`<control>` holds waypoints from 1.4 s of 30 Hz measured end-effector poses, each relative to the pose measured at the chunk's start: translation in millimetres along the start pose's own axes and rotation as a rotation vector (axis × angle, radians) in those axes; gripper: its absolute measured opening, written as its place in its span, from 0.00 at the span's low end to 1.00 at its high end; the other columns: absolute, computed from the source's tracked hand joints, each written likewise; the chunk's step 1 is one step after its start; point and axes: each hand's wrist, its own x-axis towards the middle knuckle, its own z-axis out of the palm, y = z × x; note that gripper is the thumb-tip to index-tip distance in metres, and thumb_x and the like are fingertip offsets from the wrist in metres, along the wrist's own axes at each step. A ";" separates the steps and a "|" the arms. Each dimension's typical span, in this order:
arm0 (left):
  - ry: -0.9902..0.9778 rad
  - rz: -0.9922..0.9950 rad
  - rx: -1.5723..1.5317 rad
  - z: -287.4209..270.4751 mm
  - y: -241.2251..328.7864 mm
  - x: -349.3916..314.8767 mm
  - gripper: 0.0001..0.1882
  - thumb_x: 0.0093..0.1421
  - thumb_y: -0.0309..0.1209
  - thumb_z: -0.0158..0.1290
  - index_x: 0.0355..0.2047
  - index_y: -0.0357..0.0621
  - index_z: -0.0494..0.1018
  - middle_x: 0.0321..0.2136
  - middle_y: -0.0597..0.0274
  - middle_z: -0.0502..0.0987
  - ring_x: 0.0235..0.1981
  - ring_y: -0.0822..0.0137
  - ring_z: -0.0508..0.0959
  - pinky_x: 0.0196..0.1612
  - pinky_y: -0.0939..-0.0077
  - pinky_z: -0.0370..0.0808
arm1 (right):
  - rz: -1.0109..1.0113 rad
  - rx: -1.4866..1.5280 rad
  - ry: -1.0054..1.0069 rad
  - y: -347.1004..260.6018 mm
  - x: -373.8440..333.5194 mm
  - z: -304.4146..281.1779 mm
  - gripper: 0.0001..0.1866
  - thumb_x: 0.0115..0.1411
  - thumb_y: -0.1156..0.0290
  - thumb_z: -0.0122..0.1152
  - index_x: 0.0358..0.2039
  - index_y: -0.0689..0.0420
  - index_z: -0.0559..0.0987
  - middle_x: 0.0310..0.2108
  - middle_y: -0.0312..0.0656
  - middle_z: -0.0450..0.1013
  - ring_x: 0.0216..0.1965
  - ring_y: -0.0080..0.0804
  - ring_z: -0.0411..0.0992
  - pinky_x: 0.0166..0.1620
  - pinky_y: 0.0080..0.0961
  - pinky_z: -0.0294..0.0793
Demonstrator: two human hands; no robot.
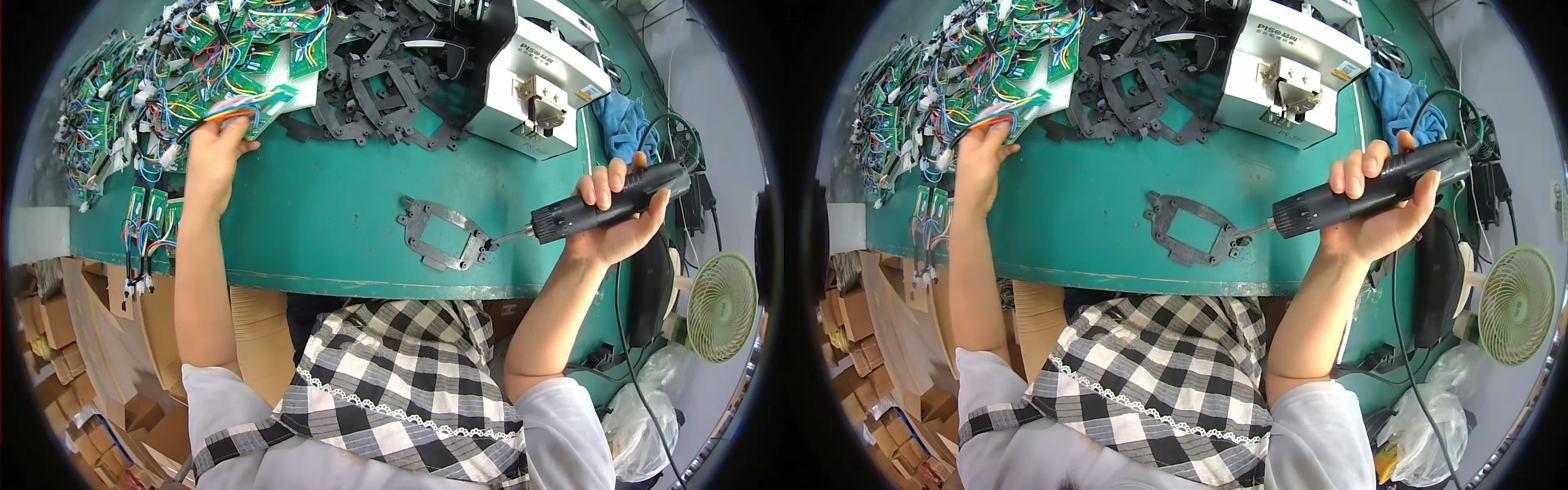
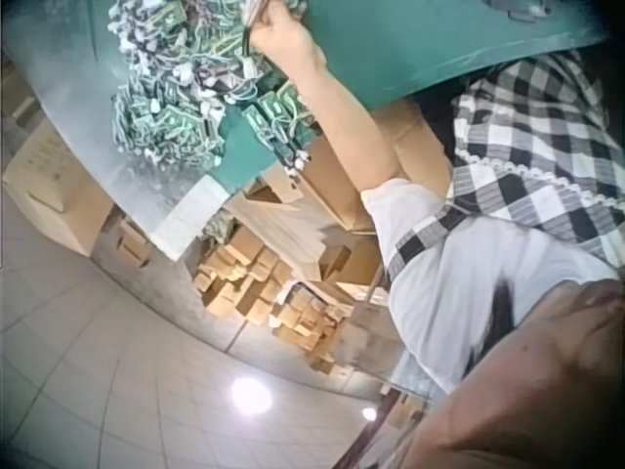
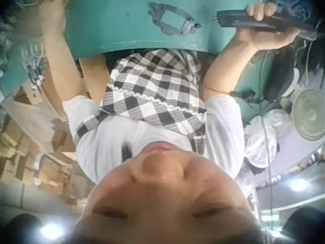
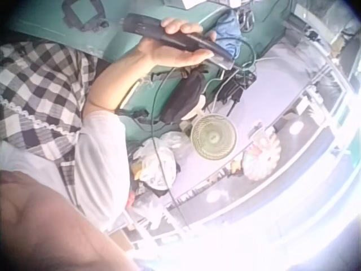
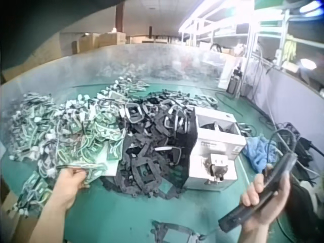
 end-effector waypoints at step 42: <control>-0.503 0.522 0.186 88.6 6.0 -70.0 0.25 0.42 0.34 0.70 0.42 0.41 0.78 0.45 0.59 0.77 0.50 0.59 0.74 0.54 0.64 0.70 | -0.719 -0.713 0.222 35.6 59.7 114.6 0.18 0.62 0.63 0.60 0.42 0.64 0.69 0.16 0.38 0.67 0.13 0.24 0.65 0.19 0.20 0.67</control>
